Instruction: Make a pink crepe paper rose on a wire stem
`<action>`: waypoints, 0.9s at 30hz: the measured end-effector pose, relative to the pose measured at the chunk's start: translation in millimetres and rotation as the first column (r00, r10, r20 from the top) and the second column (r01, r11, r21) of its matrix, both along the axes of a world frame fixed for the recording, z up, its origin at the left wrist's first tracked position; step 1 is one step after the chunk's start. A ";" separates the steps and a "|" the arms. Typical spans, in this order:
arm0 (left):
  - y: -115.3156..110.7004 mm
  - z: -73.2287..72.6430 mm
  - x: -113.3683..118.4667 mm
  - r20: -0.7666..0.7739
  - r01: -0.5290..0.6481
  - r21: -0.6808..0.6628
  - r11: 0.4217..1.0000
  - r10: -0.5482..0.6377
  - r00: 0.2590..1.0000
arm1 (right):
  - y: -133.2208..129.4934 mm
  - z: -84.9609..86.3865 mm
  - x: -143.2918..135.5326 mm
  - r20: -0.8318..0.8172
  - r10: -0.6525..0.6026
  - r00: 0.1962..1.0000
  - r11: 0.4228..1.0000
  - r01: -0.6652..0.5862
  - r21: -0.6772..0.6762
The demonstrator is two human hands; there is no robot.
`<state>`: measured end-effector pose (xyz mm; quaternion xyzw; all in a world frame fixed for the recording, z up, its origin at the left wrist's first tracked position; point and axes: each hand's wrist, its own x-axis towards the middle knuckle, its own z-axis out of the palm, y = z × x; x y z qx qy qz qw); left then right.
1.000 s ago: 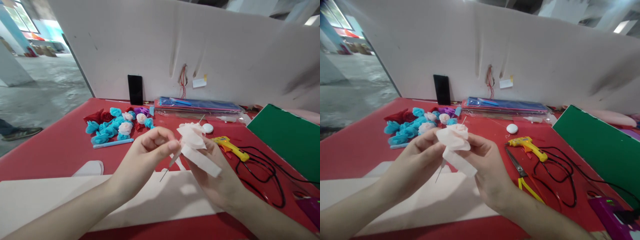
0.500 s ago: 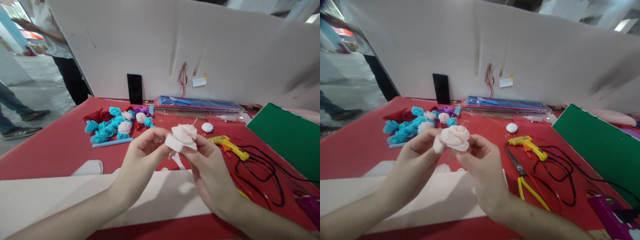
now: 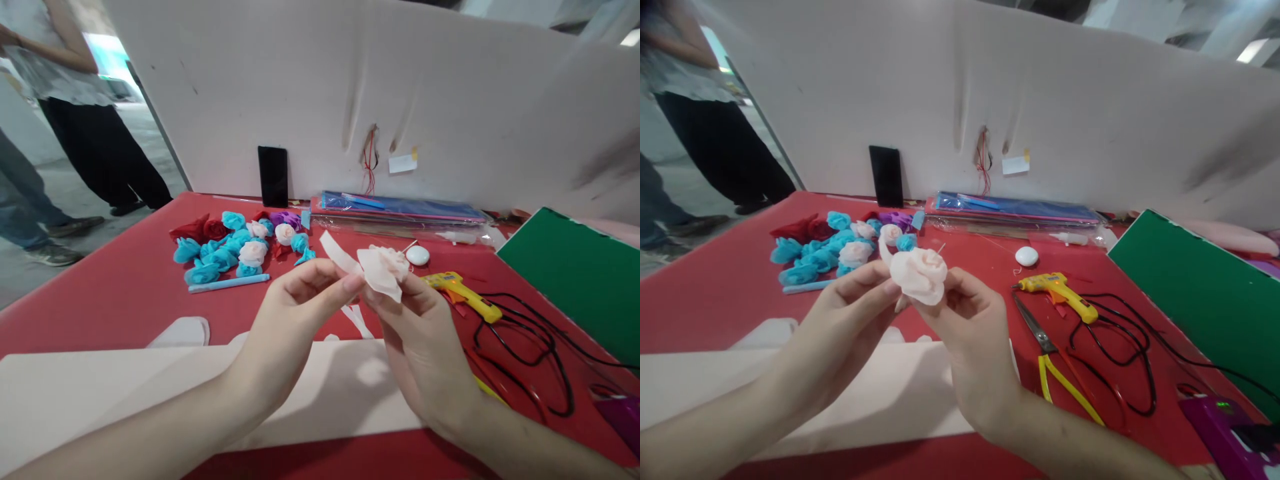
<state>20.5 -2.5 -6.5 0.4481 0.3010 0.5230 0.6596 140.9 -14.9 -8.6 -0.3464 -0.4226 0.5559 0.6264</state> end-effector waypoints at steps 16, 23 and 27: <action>-1.1 3.6 -0.8 0.007 0.019 -0.069 0.997 -0.018 1.000 | 0.1 -5.2 3.9 0.032 0.006 0.999 0.991 -0.010 0.134; -3.9 7.3 0.1 0.132 0.063 -0.096 0.993 -0.050 0.990 | 0.4 -1.2 -1.1 -0.105 0.110 0.988 0.992 -0.103 0.068; -3.0 6.0 2.0 0.178 0.062 -0.108 0.992 -0.042 0.983 | 2.3 -0.7 -1.8 -0.153 0.121 0.981 0.993 -0.119 0.021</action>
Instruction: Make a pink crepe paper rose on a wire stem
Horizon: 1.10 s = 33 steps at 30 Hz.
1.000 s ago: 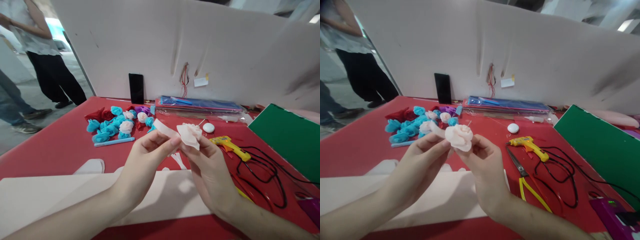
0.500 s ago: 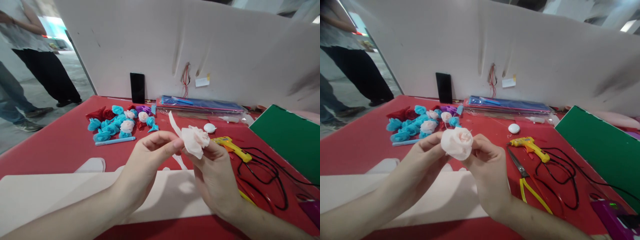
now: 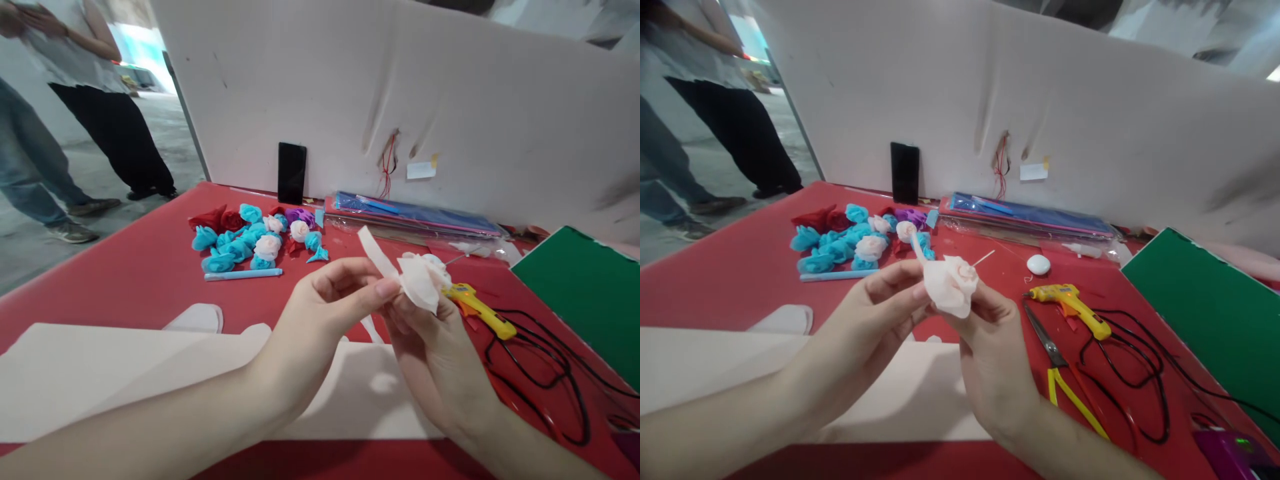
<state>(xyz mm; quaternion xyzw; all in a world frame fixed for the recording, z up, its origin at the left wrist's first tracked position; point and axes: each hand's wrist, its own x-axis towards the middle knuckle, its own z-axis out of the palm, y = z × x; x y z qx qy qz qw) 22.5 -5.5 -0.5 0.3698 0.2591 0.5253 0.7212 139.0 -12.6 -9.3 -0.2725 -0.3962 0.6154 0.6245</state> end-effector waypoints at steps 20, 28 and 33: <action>0.5 -5.9 0.7 -0.037 -0.042 0.072 0.997 0.045 0.998 | 2.9 -6.1 0.2 -0.004 -0.043 0.999 0.994 0.042 -0.102; -0.7 -5.6 -0.1 -0.049 -0.048 0.061 0.997 0.051 0.998 | 3.4 -6.3 -0.1 0.033 -0.048 0.998 0.996 0.050 -0.078; 0.6 -3.9 1.0 -0.029 -0.062 0.041 0.997 0.063 0.998 | 1.5 -6.8 -0.8 0.044 -0.062 0.997 0.995 0.065 -0.076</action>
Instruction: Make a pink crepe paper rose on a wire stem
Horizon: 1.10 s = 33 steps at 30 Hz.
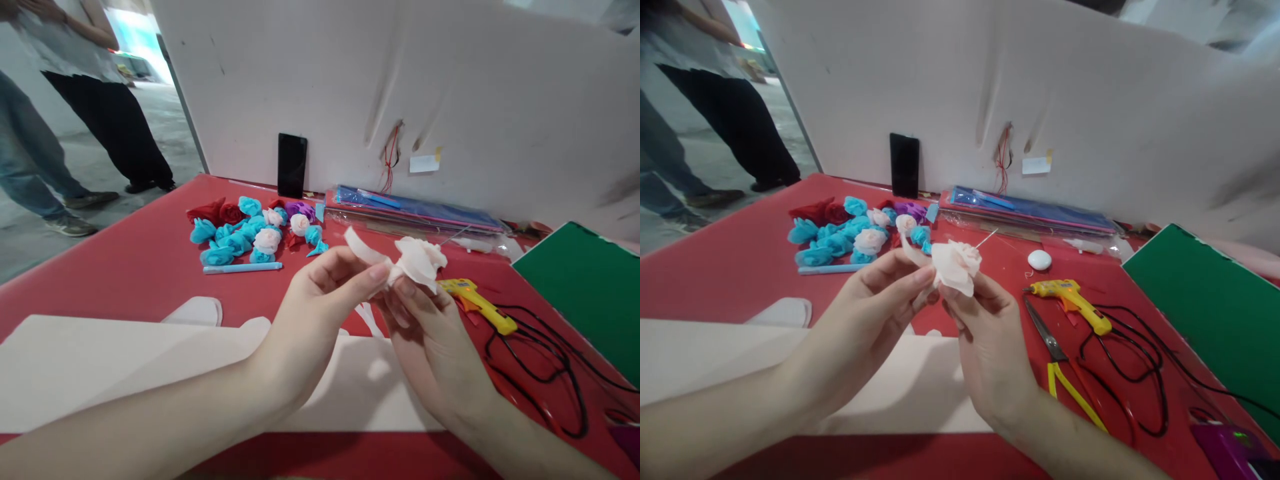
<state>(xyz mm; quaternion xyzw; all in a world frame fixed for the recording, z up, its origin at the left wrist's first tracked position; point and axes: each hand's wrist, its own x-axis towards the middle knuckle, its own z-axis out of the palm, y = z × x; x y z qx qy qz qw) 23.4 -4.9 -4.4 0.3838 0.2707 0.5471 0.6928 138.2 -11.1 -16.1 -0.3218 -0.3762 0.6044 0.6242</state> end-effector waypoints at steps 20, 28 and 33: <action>0.3 -1.0 -1.3 0.010 -0.060 -0.027 0.998 0.060 0.998 | 3.2 2.7 -1.0 0.035 -0.052 0.998 0.997 0.050 0.056; 3.8 -2.2 -2.2 -0.030 -0.033 0.011 0.999 0.034 0.999 | 5.1 2.1 -1.1 0.056 -0.057 0.997 0.997 0.054 0.054; 5.2 -0.4 -4.3 -0.144 -0.052 0.115 0.992 0.068 0.987 | 4.0 2.4 -0.2 0.024 -0.051 0.998 0.998 0.049 0.045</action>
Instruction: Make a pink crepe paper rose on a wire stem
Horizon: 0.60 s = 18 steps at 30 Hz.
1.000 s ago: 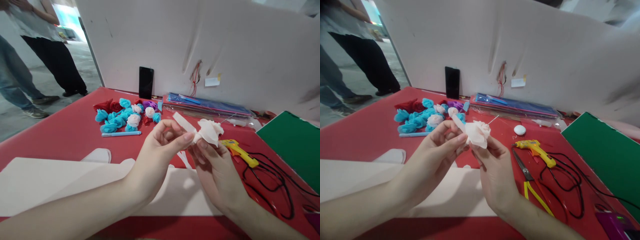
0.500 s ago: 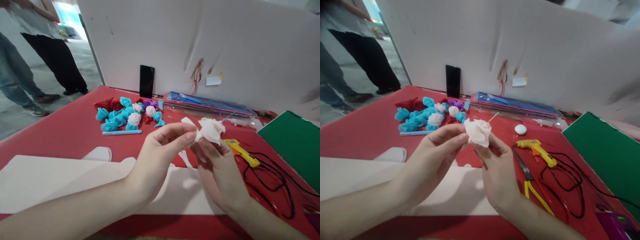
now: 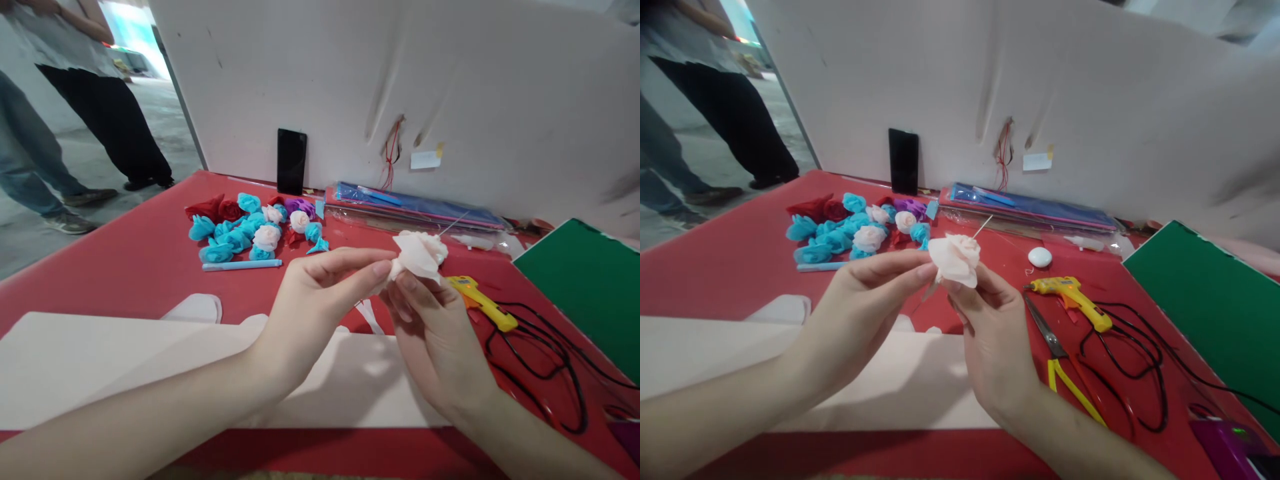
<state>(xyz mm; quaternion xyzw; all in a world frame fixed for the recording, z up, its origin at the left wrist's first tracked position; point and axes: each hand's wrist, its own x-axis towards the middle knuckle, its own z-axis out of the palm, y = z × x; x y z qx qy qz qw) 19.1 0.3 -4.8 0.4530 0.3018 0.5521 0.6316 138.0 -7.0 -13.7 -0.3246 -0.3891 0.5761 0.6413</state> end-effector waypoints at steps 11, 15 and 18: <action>6.0 6.6 -8.2 -0.367 -0.138 0.505 0.852 0.357 0.859 | 8.5 2.8 5.7 0.028 0.025 0.999 1.000 -0.025 -0.009; 6.4 8.3 -11.1 -0.364 -0.126 0.537 0.834 0.364 0.857 | 9.1 7.4 10.2 0.081 0.075 0.994 0.997 -0.074 -0.014; 7.9 8.3 -11.7 -0.336 -0.124 0.467 0.875 0.305 0.891 | 9.3 10.1 13.2 0.101 0.117 0.988 0.992 -0.112 -0.052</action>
